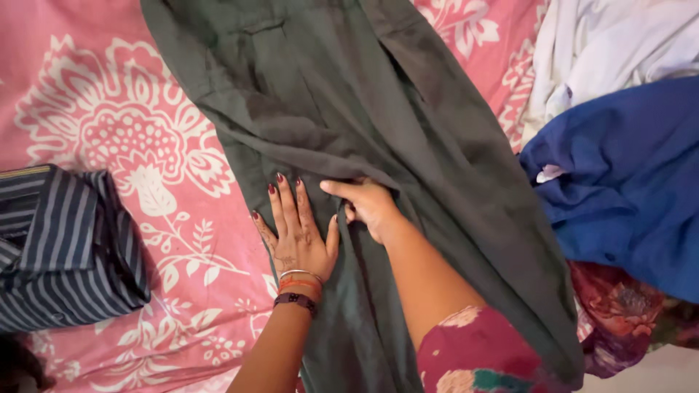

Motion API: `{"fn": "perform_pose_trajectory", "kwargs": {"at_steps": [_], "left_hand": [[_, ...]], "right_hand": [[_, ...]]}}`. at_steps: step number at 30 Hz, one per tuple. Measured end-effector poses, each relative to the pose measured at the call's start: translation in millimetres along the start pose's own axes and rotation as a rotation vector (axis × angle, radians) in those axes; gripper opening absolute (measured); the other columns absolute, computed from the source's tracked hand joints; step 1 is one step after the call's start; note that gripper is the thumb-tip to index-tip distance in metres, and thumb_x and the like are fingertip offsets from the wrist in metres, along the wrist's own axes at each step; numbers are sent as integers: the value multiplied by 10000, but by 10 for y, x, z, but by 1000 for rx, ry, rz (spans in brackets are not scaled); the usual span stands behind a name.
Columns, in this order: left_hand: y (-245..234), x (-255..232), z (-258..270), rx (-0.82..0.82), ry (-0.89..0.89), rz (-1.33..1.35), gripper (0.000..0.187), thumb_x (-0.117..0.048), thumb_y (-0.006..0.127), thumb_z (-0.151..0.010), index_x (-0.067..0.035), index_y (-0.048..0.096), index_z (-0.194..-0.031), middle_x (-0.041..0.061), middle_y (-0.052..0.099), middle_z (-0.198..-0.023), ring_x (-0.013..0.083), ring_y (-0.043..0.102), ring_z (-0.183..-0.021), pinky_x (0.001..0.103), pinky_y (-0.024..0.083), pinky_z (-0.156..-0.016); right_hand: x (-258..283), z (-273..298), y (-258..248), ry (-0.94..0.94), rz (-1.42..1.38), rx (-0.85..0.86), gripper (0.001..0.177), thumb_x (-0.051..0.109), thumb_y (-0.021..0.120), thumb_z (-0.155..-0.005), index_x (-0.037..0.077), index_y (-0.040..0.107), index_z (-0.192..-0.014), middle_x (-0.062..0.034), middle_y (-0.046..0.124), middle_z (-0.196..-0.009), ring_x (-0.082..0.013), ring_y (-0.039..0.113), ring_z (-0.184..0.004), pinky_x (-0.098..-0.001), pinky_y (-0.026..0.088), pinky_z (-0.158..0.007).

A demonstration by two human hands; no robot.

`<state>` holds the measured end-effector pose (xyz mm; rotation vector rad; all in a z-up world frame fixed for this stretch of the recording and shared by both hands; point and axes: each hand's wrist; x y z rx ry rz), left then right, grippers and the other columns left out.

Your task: The person folds a green button-down shirt and a blue garment by hand on a bed.

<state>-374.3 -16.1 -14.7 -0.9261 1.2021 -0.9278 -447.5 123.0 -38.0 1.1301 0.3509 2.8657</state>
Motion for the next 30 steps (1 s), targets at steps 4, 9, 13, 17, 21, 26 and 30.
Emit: {"fn": "perform_pose_trajectory", "kwargs": {"at_steps": [4, 9, 13, 17, 21, 26, 30], "left_hand": [[57, -1, -39, -20, 11, -13, 883, -552, 517, -931, -46, 240, -1600, 163, 137, -1694, 328, 105, -1568, 652, 44, -1211], [33, -1, -29, 59, -18, -88, 879, -541, 503, -940, -75, 218, -1629, 118, 119, -1709, 286, 94, -1578, 604, 64, -1235], [-24, -7, -3, 78, -72, -44, 892, -563, 509, -909, -81, 208, -1597, 73, 118, -1697, 248, 105, -1559, 592, 68, -1212], [97, 21, 6, 65, -100, 28, 844, -539, 501, -944, -132, 202, -1621, 5, 147, -1710, 205, 145, -1558, 589, 76, -1216], [88, 44, 29, 48, -70, -4, 836, -514, 503, -964, -131, 189, -1637, 4, 169, -1710, 208, 159, -1563, 586, 84, -1233], [-139, -44, -83, 65, -54, -23, 806, -518, 544, -926, -152, 281, -1594, -16, 249, -1663, 184, 247, -1516, 620, 109, -1211], [-342, -262, -208, 118, -170, 91, 755, -505, 571, -952, -175, 360, -1597, 12, 355, -1580, 228, 339, -1469, 622, 143, -1250]], "right_hand": [[26, -30, 24, 40, -18, -17, 252, 271, 820, -831, 73, 677, -892, 1, 605, -644, -103, 490, -413, -268, 406, -420], [-98, -123, -88, 26, -37, 14, 233, 266, 808, -854, 69, 686, -876, -23, 607, -640, -105, 496, -418, -273, 389, -408], [-519, -224, 9, 59, 46, -237, 250, 236, 821, -868, 19, 726, -949, -70, 594, -759, -165, 513, -559, -342, 391, -490], [-815, -170, -74, -184, -189, -267, 319, 219, 754, -887, 15, 730, -1131, -69, 722, -1128, -154, 668, -1029, -307, 520, -903], [-262, -103, -138, -229, 1, -217, 421, 182, 730, -952, 18, 643, -1331, -121, 654, -1297, -191, 604, -1154, -304, 472, -994], [704, 59, -307, -557, -108, -236, 548, 144, 706, -1018, 21, 557, -1530, -174, 585, -1466, -227, 541, -1279, -302, 425, -1085], [713, 146, -338, -198, -250, -393, 562, 327, 630, -965, 132, 501, -1477, -21, 588, -1408, -161, 530, -1285, -339, 427, -1000]]}}
Point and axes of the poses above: each hand's wrist, its own z-axis away from the middle knuckle, its own y-axis out of the palm, x = y × z
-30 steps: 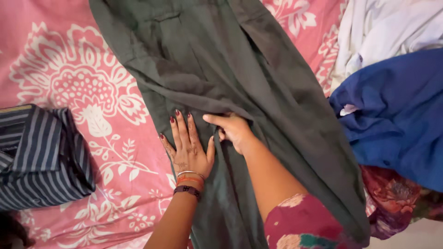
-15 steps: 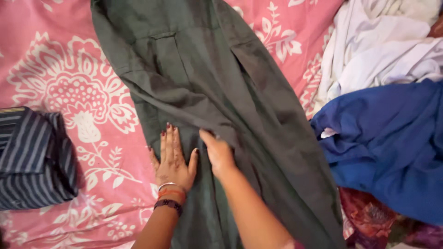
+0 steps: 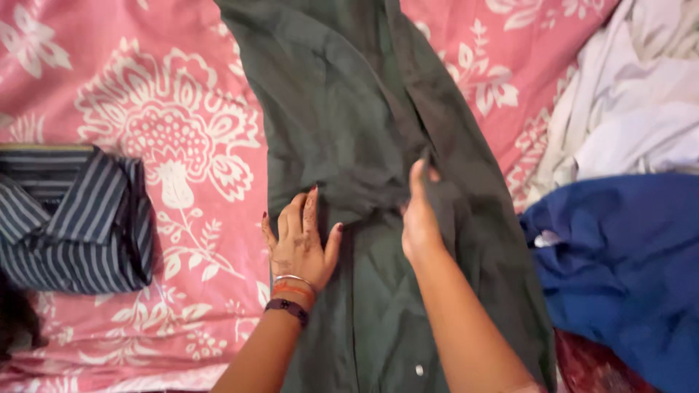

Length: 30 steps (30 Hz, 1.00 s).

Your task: The person folds a green button-down shirt and a blue garment by hand on a bed.

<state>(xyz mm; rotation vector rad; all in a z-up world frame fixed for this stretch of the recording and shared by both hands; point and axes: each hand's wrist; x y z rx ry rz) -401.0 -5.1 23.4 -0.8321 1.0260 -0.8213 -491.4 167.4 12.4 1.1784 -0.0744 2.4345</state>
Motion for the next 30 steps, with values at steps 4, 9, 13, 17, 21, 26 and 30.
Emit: {"fn": "perform_pose_trajectory", "kwargs": {"at_steps": [4, 9, 13, 17, 21, 26, 30], "left_hand": [[-21, -137, -356, -277, 147, -35, 690, -466, 581, -993, -146, 387, -1573, 76, 286, -1658, 296, 263, -1541, 644, 143, -1236], [-8, -190, -1073, -335, 47, -5, 709, -450, 573, -998, -143, 350, -1597, 102, 174, -1709, 339, 171, -1576, 642, 130, -1220], [-9, -127, -1294, -189, -24, 22, 751, -462, 541, -1019, -186, 238, -1648, 93, 128, -1709, 345, 153, -1561, 628, 152, -1204], [19, -185, -1365, -350, -143, -62, 758, -529, 600, -999, -249, 276, -1624, 187, 147, -1695, 469, 180, -1505, 557, 242, -1204], [-80, -161, -1741, -451, -314, 56, 871, -566, 669, -968, -148, 262, -1614, 178, 243, -1670, 408, 323, -1447, 594, 317, -1125], [-328, -111, -2144, -390, -307, 81, 796, -443, 691, -1016, -167, 291, -1646, 113, 463, -1545, 331, 434, -1430, 587, 354, -1147], [-217, -381, -1863, -559, -226, -11, 779, -382, 693, -933, -114, 337, -1573, 157, 405, -1579, 324, 382, -1437, 615, 266, -1124]], "right_hand": [[-63, -72, -60, -249, 105, 473, 735, 154, 833, -819, 116, 476, -1460, -39, 599, -1376, -204, 555, -1309, -362, 419, -1129], [-88, -350, -2, 67, -9, 364, 669, 215, 829, -797, 48, 570, -1391, -62, 673, -1315, -196, 629, -1221, -386, 453, -1080], [-49, -476, 60, 311, -35, 288, 590, 388, 759, -835, 58, 661, -1314, -57, 705, -1302, -205, 657, -1178, -408, 469, -1026], [64, -548, 233, 344, -339, 368, 649, 500, 732, -851, 68, 642, -1326, -66, 698, -1313, -230, 660, -1194, -413, 495, -1044], [74, -707, 257, 358, -216, 345, 658, 493, 738, -844, 74, 638, -1342, -58, 696, -1327, -209, 658, -1204, -390, 506, -1038], [15, -806, 296, 362, -181, 298, 636, 451, 773, -806, 86, 646, -1311, -43, 702, -1320, -193, 664, -1207, -379, 521, -1042], [-5, -866, 324, 398, -167, 272, 645, 462, 769, -812, 59, 663, -1303, -72, 716, -1282, -220, 671, -1175, -386, 521, -1017]]}}
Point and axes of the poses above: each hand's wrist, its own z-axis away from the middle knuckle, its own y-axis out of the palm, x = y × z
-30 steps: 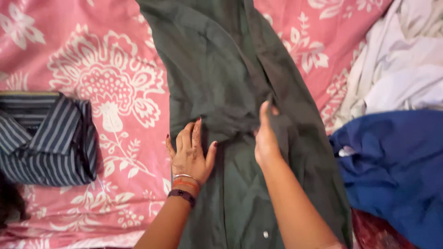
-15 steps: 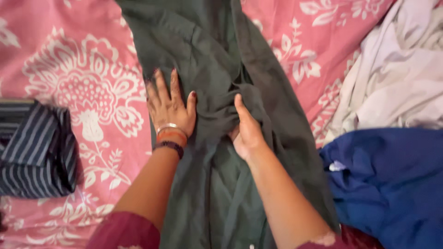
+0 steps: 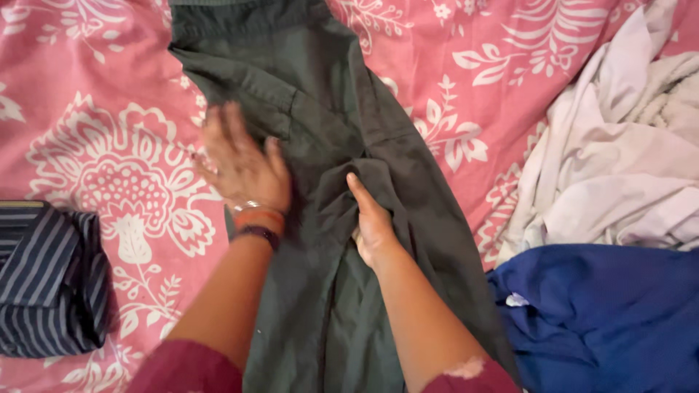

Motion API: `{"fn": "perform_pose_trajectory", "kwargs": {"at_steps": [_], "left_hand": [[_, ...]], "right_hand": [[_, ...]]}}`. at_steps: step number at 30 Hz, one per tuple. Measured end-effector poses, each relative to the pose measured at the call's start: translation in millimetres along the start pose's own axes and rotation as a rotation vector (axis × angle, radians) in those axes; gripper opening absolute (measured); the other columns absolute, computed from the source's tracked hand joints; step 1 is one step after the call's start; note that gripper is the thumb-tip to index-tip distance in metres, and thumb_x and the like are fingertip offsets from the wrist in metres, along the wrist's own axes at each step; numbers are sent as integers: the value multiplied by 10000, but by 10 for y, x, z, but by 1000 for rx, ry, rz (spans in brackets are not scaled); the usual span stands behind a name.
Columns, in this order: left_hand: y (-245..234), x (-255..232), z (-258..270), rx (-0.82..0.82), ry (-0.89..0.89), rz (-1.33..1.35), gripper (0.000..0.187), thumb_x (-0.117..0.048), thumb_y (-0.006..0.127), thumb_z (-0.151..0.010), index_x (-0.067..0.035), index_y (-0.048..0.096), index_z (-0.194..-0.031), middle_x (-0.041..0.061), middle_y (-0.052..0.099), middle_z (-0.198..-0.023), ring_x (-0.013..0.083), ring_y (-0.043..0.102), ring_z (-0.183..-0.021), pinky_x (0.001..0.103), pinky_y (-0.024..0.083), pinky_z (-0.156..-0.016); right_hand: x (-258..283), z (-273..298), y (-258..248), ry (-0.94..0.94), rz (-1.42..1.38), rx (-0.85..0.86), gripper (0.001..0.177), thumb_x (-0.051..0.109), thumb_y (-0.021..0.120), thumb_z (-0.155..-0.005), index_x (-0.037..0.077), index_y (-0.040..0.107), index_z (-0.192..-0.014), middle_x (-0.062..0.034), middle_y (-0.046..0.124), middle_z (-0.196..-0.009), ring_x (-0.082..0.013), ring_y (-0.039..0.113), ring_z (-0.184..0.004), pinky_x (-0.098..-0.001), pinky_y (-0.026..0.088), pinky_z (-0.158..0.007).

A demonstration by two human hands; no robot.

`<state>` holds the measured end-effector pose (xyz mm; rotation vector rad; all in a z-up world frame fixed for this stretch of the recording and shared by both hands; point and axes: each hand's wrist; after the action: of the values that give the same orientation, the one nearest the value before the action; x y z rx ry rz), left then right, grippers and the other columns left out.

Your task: The person folds a green button-down shirt and a blue garment by hand on a bed.

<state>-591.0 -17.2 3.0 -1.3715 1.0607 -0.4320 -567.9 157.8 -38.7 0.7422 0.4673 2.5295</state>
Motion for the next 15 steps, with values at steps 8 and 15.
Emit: {"fn": "perform_pose_trajectory", "kwargs": {"at_steps": [8, 15], "left_hand": [[-43, 61, 766, 388, 403, -1, 585, -410, 456, -1031, -277, 374, -1595, -21, 260, -1696, 263, 188, -1571, 562, 117, -1250], [-223, -17, 901, 428, 390, -10, 638, -433, 472, -985, -218, 358, -1575, 25, 252, -1668, 317, 173, -1530, 565, 118, -1187]], "right_hand": [[-202, 176, -27, -111, 129, -105, 649, 420, 807, -801, 70, 673, -1330, -30, 688, -1316, -131, 650, -1108, -326, 504, -924], [-826, 878, -312, -467, 63, -158, 753, 320, 723, -862, 262, 317, -1493, -47, 665, -1253, -182, 638, -888, -356, 516, -773]]}}
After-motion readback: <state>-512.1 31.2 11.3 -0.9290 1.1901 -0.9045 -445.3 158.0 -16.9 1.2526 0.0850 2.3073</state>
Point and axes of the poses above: each hand's wrist, its own z-axis away from the middle knuckle, its own y-axis out of the palm, x = y × z
